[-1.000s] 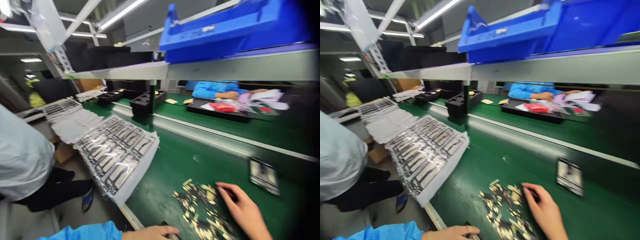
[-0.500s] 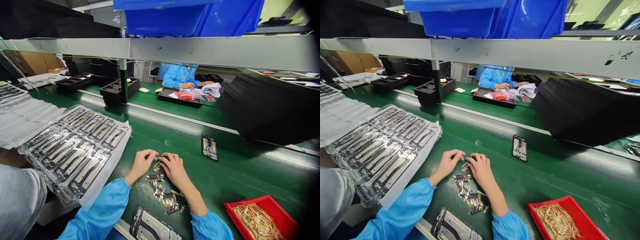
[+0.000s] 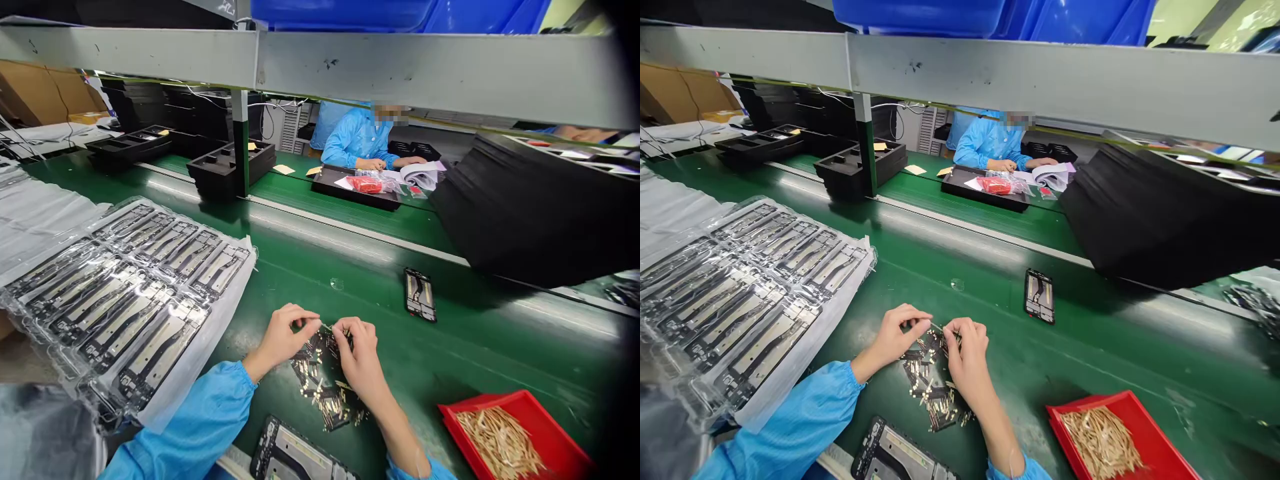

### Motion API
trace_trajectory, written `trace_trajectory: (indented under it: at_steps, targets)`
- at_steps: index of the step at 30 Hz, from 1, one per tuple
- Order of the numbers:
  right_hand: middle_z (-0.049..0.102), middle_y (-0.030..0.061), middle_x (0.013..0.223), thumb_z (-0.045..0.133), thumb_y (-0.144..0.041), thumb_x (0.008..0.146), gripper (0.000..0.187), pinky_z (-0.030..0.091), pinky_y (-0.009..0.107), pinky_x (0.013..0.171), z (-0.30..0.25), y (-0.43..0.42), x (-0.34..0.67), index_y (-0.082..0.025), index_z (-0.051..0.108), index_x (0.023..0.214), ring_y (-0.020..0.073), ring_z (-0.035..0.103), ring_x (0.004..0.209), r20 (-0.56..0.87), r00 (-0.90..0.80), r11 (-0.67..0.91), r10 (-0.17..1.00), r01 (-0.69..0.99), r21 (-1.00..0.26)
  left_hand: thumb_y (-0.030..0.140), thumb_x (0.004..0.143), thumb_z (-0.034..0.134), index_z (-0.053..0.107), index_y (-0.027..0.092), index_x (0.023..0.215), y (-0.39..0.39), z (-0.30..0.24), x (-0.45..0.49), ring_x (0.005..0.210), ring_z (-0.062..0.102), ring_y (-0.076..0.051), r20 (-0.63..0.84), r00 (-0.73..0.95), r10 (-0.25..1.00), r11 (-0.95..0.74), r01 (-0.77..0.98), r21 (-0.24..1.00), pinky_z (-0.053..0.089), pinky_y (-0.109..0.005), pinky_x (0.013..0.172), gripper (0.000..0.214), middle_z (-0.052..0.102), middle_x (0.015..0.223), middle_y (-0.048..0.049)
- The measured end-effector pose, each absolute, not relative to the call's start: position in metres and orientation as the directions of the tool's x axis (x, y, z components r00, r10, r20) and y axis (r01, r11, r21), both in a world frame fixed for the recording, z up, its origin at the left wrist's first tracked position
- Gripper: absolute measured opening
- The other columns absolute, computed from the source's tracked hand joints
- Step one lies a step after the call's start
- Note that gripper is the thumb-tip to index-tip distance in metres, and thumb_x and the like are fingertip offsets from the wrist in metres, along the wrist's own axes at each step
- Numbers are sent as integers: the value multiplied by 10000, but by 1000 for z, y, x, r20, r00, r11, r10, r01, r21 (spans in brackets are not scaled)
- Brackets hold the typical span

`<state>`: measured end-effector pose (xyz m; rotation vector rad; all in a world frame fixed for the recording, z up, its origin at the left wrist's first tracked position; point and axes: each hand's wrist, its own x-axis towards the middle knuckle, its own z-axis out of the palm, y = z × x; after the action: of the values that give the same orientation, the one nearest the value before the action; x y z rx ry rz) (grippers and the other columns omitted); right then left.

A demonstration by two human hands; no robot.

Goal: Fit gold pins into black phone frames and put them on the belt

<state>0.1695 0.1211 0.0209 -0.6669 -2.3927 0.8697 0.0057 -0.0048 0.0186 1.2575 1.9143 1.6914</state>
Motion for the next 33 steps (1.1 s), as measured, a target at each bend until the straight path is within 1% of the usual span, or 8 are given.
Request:
trace_trajectory:
  at_steps: [3,6,9,12,15,20,26,33]
  targets:
    - [677,76,1004,443,-494,1126,309,514,450,919,19,108,171,-276,609,984,287,583,997,267,-728,581,632,216,-785,432,1044,717,865,246,1166,-4,21,19,1045,787,-238,376,-469,799,-188,400,897,649,-325,864,267,849,1123,-80]
    - [668,75,1070,508,-514,1108,278,510,419,947,22,97,171,-268,626,1054,273,592,1040,257,-690,491,676,163,-856,339,1108,628,851,244,1206,-6,22,23,1092,806,-229,451,-408,794,-273,425,863,644,-378,1022,262,846,1184,-79]
    - [624,38,930,528,-522,1104,323,494,361,827,28,90,173,-247,618,961,228,570,880,221,-674,394,705,113,-912,286,1113,612,824,257,1277,-8,18,18,1055,816,-223,548,-360,756,-337,504,795,661,-377,980,269,848,1180,-78]
    - [621,11,836,576,-556,1079,380,483,322,724,35,86,174,-233,654,895,192,549,761,157,-747,286,646,46,-957,259,1110,608,814,281,1295,-9,13,12,1061,817,-218,630,-293,719,-382,591,710,674,-362,943,277,841,1207,-77]
    - [686,24,913,632,-577,1045,366,506,320,768,39,84,174,-227,710,973,199,598,827,105,-783,173,613,3,-985,200,1105,599,795,289,1327,-9,9,8,1093,807,-210,678,-252,691,-389,661,642,675,-358,949,310,823,1262,-84]
    - [711,29,925,686,-576,1018,367,499,314,810,41,85,172,-218,750,970,193,604,848,38,-793,25,608,-29,-999,117,1088,586,772,275,1362,-8,9,8,1100,796,-198,713,-217,666,-379,725,575,679,-347,947,367,812,1281,-94]
    - [721,29,911,728,-576,991,361,492,313,807,42,86,171,-219,766,955,187,598,828,21,-796,-35,605,-53,-998,77,1074,583,765,273,1369,-8,9,8,1083,799,-192,715,-209,667,-365,746,557,681,-333,939,398,818,1259,-87]
    - [717,27,919,744,-549,987,339,485,300,804,41,87,172,-213,771,946,180,603,839,13,-793,-45,609,-51,-998,54,1060,596,771,264,1357,-8,9,8,1093,797,-193,709,-209,673,-362,743,562,672,-329,951,404,815,1272,-91]
